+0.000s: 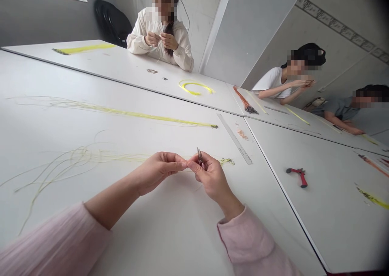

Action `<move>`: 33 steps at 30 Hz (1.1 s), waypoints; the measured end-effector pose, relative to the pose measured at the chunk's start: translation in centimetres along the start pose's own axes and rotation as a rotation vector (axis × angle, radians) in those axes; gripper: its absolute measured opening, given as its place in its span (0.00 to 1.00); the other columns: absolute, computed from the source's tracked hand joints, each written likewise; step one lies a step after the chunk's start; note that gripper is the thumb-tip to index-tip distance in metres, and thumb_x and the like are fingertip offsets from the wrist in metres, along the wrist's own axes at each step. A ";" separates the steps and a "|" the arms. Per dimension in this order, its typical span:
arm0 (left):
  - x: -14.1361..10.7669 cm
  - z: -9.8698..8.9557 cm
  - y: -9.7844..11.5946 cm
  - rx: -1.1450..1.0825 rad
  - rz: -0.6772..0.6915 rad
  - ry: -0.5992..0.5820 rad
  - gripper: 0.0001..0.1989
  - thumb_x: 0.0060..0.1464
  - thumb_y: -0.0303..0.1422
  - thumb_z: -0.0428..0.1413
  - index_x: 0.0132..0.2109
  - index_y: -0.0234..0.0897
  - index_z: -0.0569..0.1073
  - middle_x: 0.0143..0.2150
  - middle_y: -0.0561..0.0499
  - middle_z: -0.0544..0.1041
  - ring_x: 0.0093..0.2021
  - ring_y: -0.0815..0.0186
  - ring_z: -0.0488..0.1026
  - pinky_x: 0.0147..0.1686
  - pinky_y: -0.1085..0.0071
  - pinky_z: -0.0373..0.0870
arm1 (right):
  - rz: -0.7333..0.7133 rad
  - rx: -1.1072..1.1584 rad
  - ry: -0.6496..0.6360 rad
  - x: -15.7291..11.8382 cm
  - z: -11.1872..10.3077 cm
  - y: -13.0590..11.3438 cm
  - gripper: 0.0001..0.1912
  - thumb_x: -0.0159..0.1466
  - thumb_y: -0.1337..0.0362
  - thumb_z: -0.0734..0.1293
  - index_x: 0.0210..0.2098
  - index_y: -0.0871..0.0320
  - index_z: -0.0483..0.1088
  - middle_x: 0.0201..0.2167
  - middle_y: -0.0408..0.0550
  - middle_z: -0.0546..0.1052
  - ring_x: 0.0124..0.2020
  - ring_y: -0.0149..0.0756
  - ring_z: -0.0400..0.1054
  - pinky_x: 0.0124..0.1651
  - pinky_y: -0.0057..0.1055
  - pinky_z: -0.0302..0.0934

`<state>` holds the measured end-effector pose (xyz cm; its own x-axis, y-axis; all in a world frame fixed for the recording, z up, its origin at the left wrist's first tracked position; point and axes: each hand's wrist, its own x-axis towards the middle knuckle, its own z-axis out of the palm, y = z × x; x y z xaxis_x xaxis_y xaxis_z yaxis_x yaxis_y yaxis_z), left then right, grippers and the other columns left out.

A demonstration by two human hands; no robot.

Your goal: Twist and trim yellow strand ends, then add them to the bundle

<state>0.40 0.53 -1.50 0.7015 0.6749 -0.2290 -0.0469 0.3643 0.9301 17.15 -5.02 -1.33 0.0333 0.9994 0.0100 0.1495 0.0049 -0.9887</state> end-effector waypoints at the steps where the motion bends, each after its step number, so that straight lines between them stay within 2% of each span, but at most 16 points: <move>1: 0.0 0.0 0.0 0.009 0.001 -0.003 0.08 0.50 0.38 0.59 0.31 0.38 0.76 0.32 0.49 0.75 0.43 0.61 0.69 0.50 0.62 0.60 | -0.001 -0.007 0.002 0.0 0.0 0.0 0.11 0.59 0.55 0.66 0.27 0.56 0.66 0.22 0.40 0.63 0.20 0.26 0.48 0.22 0.27 0.44; 7: 0.0 0.1 0.3 0.069 0.017 0.014 0.08 0.51 0.39 0.57 0.31 0.39 0.76 0.35 0.48 0.77 0.44 0.60 0.71 0.51 0.61 0.60 | -0.017 -0.042 -0.010 -0.1 0.2 0.1 0.11 0.61 0.55 0.64 0.29 0.56 0.65 0.24 0.40 0.63 0.21 0.26 0.49 0.23 0.27 0.46; 13: -0.3 0.5 0.8 0.163 0.024 0.078 0.09 0.51 0.40 0.57 0.32 0.39 0.75 0.36 0.49 0.77 0.43 0.60 0.71 0.47 0.63 0.62 | -0.024 -0.080 -0.013 -0.1 0.4 0.1 0.11 0.62 0.55 0.63 0.30 0.56 0.62 0.23 0.39 0.60 0.21 0.26 0.49 0.23 0.26 0.47; 18: -0.3 0.8 0.7 0.222 0.026 0.156 0.10 0.49 0.42 0.57 0.30 0.40 0.74 0.34 0.50 0.77 0.40 0.61 0.70 0.41 0.66 0.62 | 0.016 0.008 0.019 0.1 0.3 0.6 0.13 0.62 0.52 0.63 0.31 0.55 0.61 0.20 0.36 0.54 0.18 0.25 0.46 0.21 0.26 0.44; 23: 0.0 0.6 0.1 0.186 0.060 0.254 0.12 0.48 0.44 0.58 0.31 0.40 0.73 0.35 0.50 0.76 0.40 0.61 0.70 0.42 0.65 0.62 | 0.101 0.119 0.070 0.2 0.1 0.5 0.14 0.58 0.52 0.66 0.31 0.56 0.63 0.19 0.35 0.53 0.17 0.24 0.45 0.19 0.26 0.42; 27: 0.2 0.7 -0.2 0.105 0.098 0.226 0.11 0.50 0.42 0.58 0.32 0.40 0.73 0.35 0.50 0.77 0.41 0.62 0.71 0.45 0.64 0.62 | 0.148 0.130 0.044 0.0 0.6 0.3 0.12 0.57 0.55 0.67 0.29 0.57 0.64 0.18 0.36 0.54 0.17 0.24 0.45 0.19 0.25 0.41; 33: -0.1 1.1 0.0 0.111 0.099 0.176 0.11 0.52 0.42 0.57 0.33 0.40 0.73 0.35 0.51 0.76 0.40 0.64 0.70 0.44 0.65 0.62 | 0.111 0.130 0.082 -0.2 0.9 0.2 0.11 0.58 0.58 0.66 0.27 0.57 0.63 0.19 0.36 0.55 0.19 0.24 0.46 0.21 0.26 0.43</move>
<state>1.12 -0.22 -1.20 0.5618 0.8091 -0.1722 -0.0244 0.2243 0.9742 16.25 -5.16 -1.63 0.1239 0.9879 -0.0937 0.0117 -0.0959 -0.9953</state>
